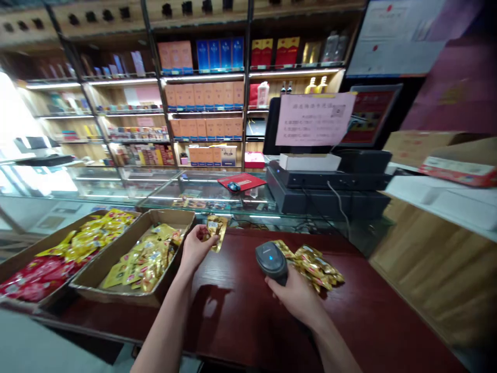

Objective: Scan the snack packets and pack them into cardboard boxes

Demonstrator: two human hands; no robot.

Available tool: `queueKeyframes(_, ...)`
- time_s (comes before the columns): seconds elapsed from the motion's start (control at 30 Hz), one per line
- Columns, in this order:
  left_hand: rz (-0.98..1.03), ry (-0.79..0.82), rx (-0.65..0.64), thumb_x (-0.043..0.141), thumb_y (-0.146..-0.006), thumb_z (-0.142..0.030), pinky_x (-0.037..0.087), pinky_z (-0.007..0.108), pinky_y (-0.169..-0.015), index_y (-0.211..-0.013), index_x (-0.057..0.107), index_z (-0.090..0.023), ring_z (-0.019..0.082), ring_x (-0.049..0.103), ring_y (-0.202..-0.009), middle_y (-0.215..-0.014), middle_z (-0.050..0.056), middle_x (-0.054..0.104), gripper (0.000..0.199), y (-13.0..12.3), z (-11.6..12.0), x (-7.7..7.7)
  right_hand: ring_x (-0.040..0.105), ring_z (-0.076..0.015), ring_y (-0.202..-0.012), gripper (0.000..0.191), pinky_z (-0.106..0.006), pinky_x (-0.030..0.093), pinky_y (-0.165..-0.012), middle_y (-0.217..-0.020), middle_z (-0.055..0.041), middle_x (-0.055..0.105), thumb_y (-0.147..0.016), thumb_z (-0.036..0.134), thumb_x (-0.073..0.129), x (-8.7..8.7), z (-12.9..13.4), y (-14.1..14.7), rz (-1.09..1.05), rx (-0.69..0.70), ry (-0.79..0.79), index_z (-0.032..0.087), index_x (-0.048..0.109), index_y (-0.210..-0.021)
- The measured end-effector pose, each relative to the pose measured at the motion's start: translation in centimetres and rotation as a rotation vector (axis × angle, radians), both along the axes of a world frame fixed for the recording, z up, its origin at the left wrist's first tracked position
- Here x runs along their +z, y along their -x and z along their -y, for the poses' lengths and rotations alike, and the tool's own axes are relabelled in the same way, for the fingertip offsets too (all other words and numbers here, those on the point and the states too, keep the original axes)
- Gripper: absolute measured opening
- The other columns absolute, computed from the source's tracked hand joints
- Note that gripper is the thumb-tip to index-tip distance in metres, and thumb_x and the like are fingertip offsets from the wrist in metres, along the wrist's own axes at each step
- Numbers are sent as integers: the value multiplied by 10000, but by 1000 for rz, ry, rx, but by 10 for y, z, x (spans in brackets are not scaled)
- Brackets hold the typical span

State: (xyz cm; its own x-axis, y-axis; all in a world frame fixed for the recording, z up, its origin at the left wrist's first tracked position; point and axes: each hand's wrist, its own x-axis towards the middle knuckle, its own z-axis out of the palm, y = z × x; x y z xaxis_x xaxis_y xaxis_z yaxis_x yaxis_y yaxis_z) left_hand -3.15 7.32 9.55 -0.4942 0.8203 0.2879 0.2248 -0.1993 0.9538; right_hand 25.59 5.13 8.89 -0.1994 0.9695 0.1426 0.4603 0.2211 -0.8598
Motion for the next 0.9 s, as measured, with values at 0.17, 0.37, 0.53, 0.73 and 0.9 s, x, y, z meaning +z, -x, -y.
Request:
queueKeyframes(0.17, -159, 31, 311, 836, -552, -365, 527, 329, -790, -904, 661, -188, 216, 682, -803, -813, 35, 712, 431, 81, 47, 14, 730, -246, -689, 259, -310, 544, -637, -654, -24, 730, -766, 315, 663, 0, -2, 35, -11, 133, 29, 210, 693, -1001)
queueKeyframes(0.37, -215, 121, 488, 818, -562, -396, 533, 355, -808, -864, 695, -205, 246, 703, -818, -813, 51, 744, 378, 126, 92, 20, 719, -240, -627, 285, -306, 535, -617, -615, -20, 717, -771, 311, 655, 4, 0, 77, -20, 279, 50, 198, 694, -1030)
queueKeyframes(0.53, -200, 125, 445, 805, -606, -411, 536, 349, -812, -881, 725, -191, 250, 713, -847, -858, 81, 763, 360, 130, 99, 20, 690, -223, -559, 295, -300, 524, -596, -578, -6, 695, -781, 290, 637, 10, 3, 93, -25, 346, 64, 187, 686, -1053)
queueKeyframes(0.73, -149, 62, 283, 814, -614, -372, 541, 328, -778, -860, 727, -193, 218, 698, -785, -822, 57, 752, 317, 86, 68, 11, 720, -241, -661, 283, -317, 546, -651, -676, -31, 737, -751, 254, 654, 10, 6, 77, -43, 254, 38, 193, 698, -1023)
queueKeyframes(0.9, -159, 44, 19, 812, -630, -325, 539, 308, -763, -854, 727, -208, 204, 691, -776, -824, 51, 740, 267, 3, 20, -6, 731, -272, -880, 290, -364, 556, -813, -894, -67, 777, -739, 260, 652, 5, 7, 33, -35, 93, -14, 201, 699, -1019)
